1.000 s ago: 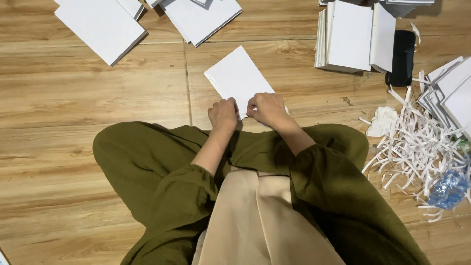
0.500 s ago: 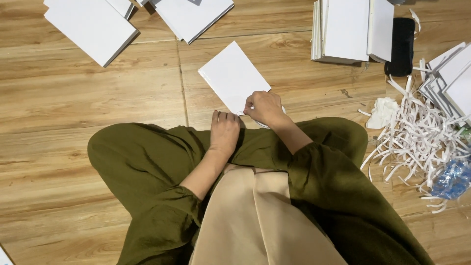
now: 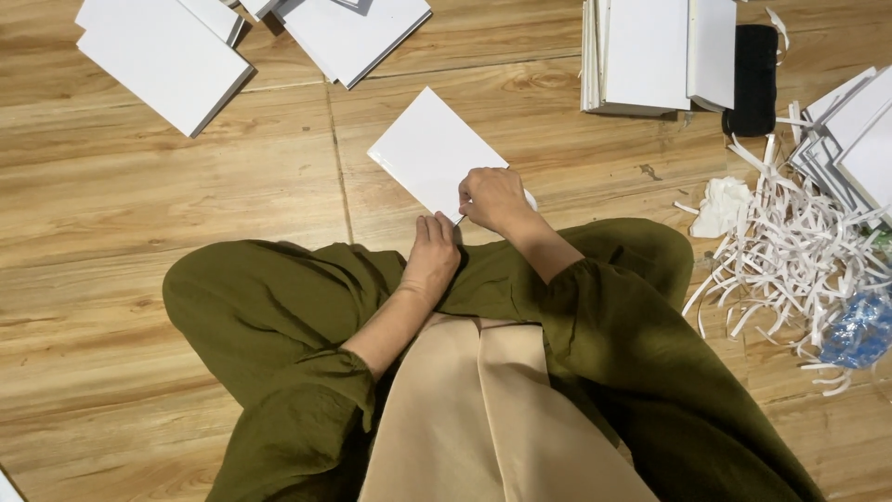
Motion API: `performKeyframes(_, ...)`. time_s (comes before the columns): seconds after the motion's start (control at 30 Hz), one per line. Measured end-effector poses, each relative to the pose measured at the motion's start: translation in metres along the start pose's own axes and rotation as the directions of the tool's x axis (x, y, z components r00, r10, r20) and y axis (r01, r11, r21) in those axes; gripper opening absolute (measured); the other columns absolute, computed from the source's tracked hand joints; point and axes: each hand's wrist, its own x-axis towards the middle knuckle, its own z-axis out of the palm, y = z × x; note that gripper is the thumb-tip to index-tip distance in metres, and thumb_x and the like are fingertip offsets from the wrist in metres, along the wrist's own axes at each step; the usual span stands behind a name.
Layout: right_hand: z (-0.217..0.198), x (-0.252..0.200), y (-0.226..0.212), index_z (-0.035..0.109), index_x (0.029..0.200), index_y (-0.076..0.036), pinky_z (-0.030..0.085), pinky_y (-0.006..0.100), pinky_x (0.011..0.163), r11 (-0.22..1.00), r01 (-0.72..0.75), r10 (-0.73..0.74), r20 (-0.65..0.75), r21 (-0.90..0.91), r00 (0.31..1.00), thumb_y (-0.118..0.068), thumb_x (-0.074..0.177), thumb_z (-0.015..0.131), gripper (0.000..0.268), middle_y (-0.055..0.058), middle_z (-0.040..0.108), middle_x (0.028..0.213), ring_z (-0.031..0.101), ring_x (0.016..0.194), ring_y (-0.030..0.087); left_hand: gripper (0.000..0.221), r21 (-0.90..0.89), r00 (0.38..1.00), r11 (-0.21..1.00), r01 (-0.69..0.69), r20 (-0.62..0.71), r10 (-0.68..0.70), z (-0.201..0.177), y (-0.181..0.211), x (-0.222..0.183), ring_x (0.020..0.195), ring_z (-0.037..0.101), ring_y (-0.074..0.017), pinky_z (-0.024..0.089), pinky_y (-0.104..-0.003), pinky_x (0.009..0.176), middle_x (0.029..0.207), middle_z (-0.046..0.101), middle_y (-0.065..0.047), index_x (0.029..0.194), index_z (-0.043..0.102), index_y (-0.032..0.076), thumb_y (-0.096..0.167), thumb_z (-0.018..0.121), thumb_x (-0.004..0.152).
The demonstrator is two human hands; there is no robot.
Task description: Applying double-sided tape to the edges of individual white cards while sitting on the floor.
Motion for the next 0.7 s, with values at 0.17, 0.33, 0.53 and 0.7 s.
performKeyframes(0.17,-0.015,-0.007,-0.004,0.070,0.073,-0.013,0.049,0.042,0.072,1.000,0.020,-0.020,0.027,0.015,0.999,-0.021,0.071,0.070,0.008,0.009,0.065,0.073,0.064,0.079,0.031,0.034,-0.199,0.996,0.977,0.079,-0.012,-0.083,0.010,0.003,-0.005,0.100,0.054,-0.0358,0.040,-0.045,0.091,0.108,0.056,-0.023,0.109,0.056,-0.005,0.004,0.043,0.080)
performKeyframes(0.33,-0.022,-0.017,-0.004,0.070,0.073,-0.014,0.049,0.041,0.074,0.997,0.023,-0.025,0.027,0.075,0.999,-0.022,0.071,0.069,0.008,0.009,0.065,0.074,0.064,0.080,0.031,0.040,-0.378,0.977,0.908,0.183,0.170,-0.126,-0.012,-0.008,-0.006,0.113,0.049,-0.0292,0.036,-0.039,0.098,0.117,0.054,-0.016,0.124,0.049,0.006,0.006,0.045,0.084)
performKeyframes(0.53,-0.013,-0.008,0.001,0.070,0.074,-0.016,0.049,0.041,0.073,0.999,0.025,-0.026,0.028,0.037,0.999,-0.022,0.071,0.070,0.007,0.008,0.066,0.075,0.064,0.081,0.030,0.035,-0.378,0.981,0.912,0.159,0.161,-0.105,-0.002,-0.005,-0.007,0.113,0.047,-0.0294,0.035,-0.042,0.098,0.122,0.051,-0.015,0.118,0.056,0.011,0.009,0.048,0.084)
performKeyframes(0.7,-0.012,-0.004,-0.001,0.069,0.074,-0.018,0.049,0.038,0.073,0.999,0.027,-0.026,0.038,-0.041,0.999,-0.025,0.071,0.071,0.008,0.004,0.065,0.072,0.064,0.078,0.025,0.038,-0.382,0.973,0.907,0.176,0.210,-0.101,-0.009,-0.007,-0.008,0.112,0.048,-0.0294,0.028,-0.050,0.101,0.126,0.047,-0.014,0.122,0.054,0.012,0.009,0.048,0.084)
